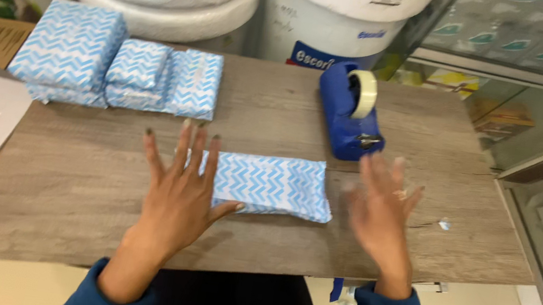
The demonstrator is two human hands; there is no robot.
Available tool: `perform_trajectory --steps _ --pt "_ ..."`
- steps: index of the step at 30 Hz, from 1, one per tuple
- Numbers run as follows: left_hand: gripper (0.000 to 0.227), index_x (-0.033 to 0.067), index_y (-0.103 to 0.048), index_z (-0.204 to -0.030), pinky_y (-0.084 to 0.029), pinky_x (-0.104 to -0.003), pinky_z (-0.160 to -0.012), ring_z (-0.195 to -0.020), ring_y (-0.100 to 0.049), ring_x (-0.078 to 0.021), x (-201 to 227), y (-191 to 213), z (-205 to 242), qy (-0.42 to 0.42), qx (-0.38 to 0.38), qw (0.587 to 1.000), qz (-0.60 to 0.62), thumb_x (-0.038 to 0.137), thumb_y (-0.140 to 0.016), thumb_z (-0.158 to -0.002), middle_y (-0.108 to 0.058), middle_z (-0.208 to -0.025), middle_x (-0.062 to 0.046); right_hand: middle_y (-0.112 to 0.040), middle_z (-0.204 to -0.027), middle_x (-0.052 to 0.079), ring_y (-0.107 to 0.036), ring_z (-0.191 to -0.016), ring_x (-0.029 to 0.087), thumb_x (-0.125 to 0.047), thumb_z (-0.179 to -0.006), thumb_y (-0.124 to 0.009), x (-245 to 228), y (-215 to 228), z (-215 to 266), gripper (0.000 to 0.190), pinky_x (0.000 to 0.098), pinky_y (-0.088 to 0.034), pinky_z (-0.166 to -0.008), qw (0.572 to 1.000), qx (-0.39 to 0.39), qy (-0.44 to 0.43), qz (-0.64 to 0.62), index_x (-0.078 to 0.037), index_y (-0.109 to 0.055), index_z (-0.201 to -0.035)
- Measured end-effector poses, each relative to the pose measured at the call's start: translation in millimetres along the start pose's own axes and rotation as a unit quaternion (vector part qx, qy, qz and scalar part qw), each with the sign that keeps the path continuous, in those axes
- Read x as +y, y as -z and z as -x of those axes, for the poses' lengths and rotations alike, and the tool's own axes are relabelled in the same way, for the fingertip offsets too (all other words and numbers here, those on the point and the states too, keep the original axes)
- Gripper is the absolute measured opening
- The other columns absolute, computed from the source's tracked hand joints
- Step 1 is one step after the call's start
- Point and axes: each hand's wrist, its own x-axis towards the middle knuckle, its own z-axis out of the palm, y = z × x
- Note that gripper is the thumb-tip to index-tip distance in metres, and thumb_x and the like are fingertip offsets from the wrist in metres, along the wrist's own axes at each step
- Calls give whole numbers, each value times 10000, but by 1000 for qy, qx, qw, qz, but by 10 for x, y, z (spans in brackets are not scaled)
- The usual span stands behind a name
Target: The person wraps small items in blue and white chevron-patterned paper and secures them with clear tape. They fold the paper around each item, apply tape to seal the edges, and place the finished packages on the table.
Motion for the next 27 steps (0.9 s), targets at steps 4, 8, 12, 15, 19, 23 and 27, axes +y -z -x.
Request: perform_trajectory --steps 4,8,12,15,19,23,27 --pt "1024 14 -512 -1528 -75 -834 -1177 -1563 -302 -452 538 94 -714 -84 93 992 26 705 -725 -802 -489 -1581 -263 -428 -1636 233 -145 -1565 565 -457 -1134 -402 492 43 -646 551 879 -38 -1116 976 102 -125 -143 -69 -617 -1461" --pt "748 64 -694 -1340 30 -796 -1227 -1315 -593 -387 1166 -206 -1532 -143 43 985 90 629 -739 -852 -716 -1289 -189 -516 -1588 103 -319 -1532 428 -694 -1034 -531 1209 -694 -1336 504 659 -180 -1197 932 83 -249 -249 -276 -801 -1116" --pt "532 138 -779 -1128 -177 -715 -1214 -917 -780 -394 1704 -938 -2222 -125 21 970 208 564 -800 -810 -781 -1004 -122 -563 -1552 135 -491 -1456 417 -553 -870 -772 1181 -1024 -1514 295 552 -375 -1182 883 96 -281 -364 -269 -848 -895" --pt "281 88 -798 -1089 -545 -609 -1022 -1121 -697 -532 1789 -954 -2256 -120 38 954 272 236 -833 -852 -767 -1024 -124 -511 -1555 239 -444 -1467 481 -262 -846 -806 680 -580 -1340 211 503 -380 -1175 844 171 -239 -449 -52 -786 -830" --pt "296 142 -788 -1087 -629 -547 -870 -1063 -721 -488 1739 -995 -2205 -116 71 955 264 276 -851 -830 -760 -995 -66 -479 -1533 261 -394 -1478 498 -204 -858 -776 559 -439 -1216 192 514 -347 -1190 827 188 -207 -487 -23 -752 -800" --pt "307 162 -751 -1082 -540 -562 -994 -940 -760 -403 1807 -1167 -2202 -112 101 959 242 318 -844 -835 -756 -985 -40 -445 -1560 247 -331 -1514 493 -182 -929 -742 436 -176 -932 240 582 -322 -1189 828 192 -194 -491 33 -686 -840" --pt "261 106 -756 -1083 -429 -609 -1161 -903 -781 -423 1768 -975 -2152 -110 93 956 256 240 -829 -872 -781 -1037 -90 -491 -1520 253 -391 -1480 476 -213 -908 -768 566 -346 -690 250 554 -313 -1187 834 172 -217 -477 1 -709 -793"
